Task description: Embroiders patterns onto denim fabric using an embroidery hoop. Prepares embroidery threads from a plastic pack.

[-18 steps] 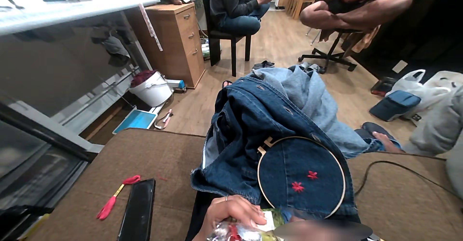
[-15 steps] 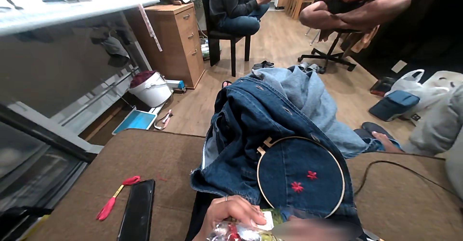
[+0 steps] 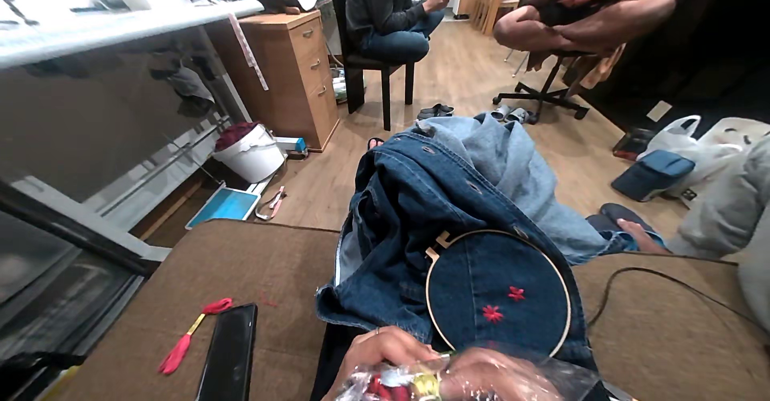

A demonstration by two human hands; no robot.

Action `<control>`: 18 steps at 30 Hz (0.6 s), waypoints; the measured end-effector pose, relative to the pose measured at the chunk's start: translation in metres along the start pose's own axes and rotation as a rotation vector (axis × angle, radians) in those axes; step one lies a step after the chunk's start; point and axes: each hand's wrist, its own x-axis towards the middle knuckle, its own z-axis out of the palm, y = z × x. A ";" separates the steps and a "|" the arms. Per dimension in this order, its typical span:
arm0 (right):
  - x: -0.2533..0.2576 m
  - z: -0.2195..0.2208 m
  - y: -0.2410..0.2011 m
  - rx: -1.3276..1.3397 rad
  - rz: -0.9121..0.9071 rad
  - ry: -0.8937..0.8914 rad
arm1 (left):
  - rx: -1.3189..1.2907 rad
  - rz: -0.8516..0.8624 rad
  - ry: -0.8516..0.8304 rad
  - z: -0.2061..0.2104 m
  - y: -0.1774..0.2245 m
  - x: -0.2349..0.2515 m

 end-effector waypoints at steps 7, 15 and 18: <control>0.001 0.008 0.004 0.054 0.041 0.134 | 0.032 -0.032 0.019 0.003 0.008 0.005; 0.010 0.015 0.003 0.038 0.034 0.141 | 0.034 -0.100 0.016 0.009 0.023 0.014; 0.011 0.016 0.006 0.030 -0.002 0.155 | 0.093 -0.078 -0.009 0.007 0.020 0.011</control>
